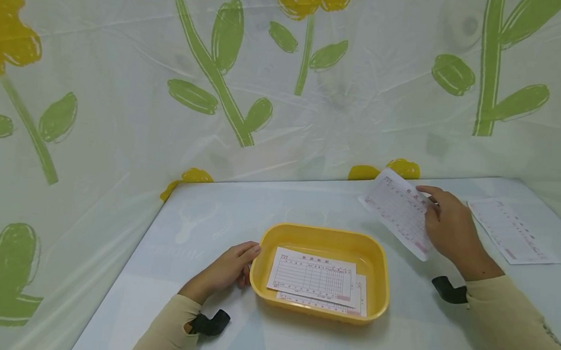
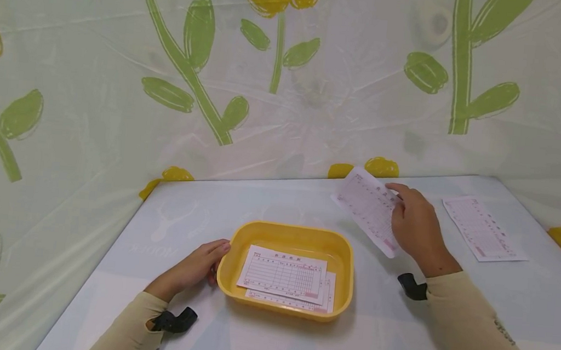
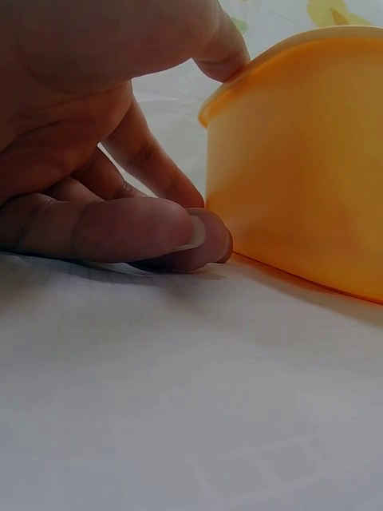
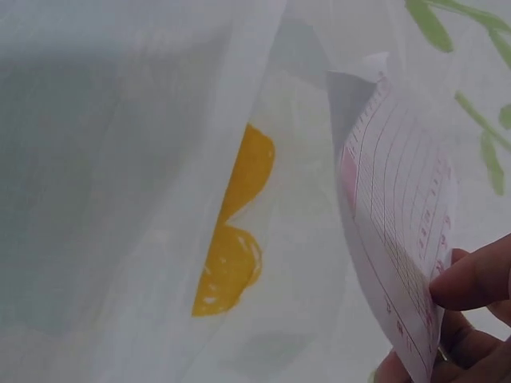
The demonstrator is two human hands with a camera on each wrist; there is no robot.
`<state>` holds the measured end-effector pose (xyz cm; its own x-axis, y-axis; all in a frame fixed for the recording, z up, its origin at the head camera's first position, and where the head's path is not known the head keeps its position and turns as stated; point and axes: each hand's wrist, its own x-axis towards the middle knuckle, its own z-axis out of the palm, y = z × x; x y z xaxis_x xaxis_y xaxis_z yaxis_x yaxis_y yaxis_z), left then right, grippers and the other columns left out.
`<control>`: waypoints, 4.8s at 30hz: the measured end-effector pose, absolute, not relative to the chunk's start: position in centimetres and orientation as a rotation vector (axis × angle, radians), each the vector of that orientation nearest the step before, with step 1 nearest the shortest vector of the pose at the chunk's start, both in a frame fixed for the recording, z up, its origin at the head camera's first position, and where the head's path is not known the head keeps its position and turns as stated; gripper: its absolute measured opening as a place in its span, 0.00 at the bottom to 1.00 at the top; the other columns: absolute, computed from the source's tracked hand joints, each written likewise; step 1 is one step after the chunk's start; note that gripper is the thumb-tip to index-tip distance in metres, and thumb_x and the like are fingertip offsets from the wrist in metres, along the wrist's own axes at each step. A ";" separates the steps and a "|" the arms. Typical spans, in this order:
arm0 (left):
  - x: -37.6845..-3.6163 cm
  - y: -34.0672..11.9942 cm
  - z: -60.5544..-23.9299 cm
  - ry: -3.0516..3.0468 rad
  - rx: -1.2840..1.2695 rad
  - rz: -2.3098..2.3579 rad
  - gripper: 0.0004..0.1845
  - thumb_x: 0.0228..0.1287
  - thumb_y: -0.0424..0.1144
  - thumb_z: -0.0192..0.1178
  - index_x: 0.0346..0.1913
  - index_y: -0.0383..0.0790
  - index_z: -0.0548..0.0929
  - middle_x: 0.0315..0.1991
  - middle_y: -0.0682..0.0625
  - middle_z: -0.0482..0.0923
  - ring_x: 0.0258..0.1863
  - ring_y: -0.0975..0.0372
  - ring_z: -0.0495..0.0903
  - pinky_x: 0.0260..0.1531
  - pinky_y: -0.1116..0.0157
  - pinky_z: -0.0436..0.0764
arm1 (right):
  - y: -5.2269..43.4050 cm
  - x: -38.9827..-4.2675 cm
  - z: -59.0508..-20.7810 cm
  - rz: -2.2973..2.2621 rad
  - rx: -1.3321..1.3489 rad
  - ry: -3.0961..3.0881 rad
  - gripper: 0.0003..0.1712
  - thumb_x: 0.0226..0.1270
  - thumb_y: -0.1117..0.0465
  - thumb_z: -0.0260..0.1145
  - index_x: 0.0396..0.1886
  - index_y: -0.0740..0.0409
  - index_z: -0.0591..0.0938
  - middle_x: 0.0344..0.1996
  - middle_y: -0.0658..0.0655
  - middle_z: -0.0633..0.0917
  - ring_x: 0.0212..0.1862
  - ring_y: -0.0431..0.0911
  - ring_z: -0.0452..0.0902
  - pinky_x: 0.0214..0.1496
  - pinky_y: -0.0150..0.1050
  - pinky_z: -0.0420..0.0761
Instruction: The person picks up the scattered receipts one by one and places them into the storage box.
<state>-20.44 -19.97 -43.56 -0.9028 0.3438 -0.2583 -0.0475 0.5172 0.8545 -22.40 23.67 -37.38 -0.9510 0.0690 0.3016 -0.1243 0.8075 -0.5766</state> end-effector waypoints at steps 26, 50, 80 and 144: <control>-20.3 -19.9 -43.4 2.365 0.254 1.349 0.28 0.77 0.60 0.43 0.63 0.42 0.75 0.21 0.51 0.78 0.20 0.61 0.74 0.23 0.64 0.78 | 21.4 -20.7 -36.3 0.860 0.229 -2.555 0.26 0.72 0.75 0.48 0.69 0.65 0.71 0.60 0.74 0.76 0.60 0.68 0.73 0.58 0.67 0.74; -20.3 -19.9 -43.4 2.364 0.247 1.364 0.27 0.77 0.60 0.44 0.62 0.43 0.76 0.20 0.50 0.78 0.19 0.61 0.74 0.23 0.64 0.77 | 19.6 -19.8 -36.0 0.816 0.380 -2.457 0.25 0.69 0.77 0.52 0.65 0.66 0.74 0.56 0.71 0.79 0.51 0.63 0.78 0.53 0.62 0.80; -20.3 -19.8 -43.3 2.379 0.230 1.345 0.26 0.77 0.60 0.44 0.62 0.45 0.76 0.21 0.50 0.78 0.19 0.60 0.73 0.24 0.64 0.77 | 16.8 -19.3 -37.3 0.800 0.572 -2.428 0.27 0.65 0.79 0.58 0.63 0.64 0.76 0.50 0.66 0.83 0.45 0.55 0.81 0.46 0.54 0.85; -20.6 -19.8 -43.3 2.397 0.231 1.326 0.26 0.76 0.61 0.45 0.61 0.46 0.77 0.21 0.49 0.78 0.19 0.59 0.74 0.24 0.64 0.77 | 12.0 -18.8 -40.7 0.401 1.034 -2.611 0.32 0.61 0.75 0.66 0.64 0.48 0.78 0.44 0.55 0.85 0.44 0.50 0.83 0.56 0.51 0.82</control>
<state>-20.60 -19.76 -43.29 -0.9105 0.3254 -0.2554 -0.0435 0.5388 0.8413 -18.76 12.01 -40.68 -0.6942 -0.6132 0.3770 -0.6981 0.7012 -0.1449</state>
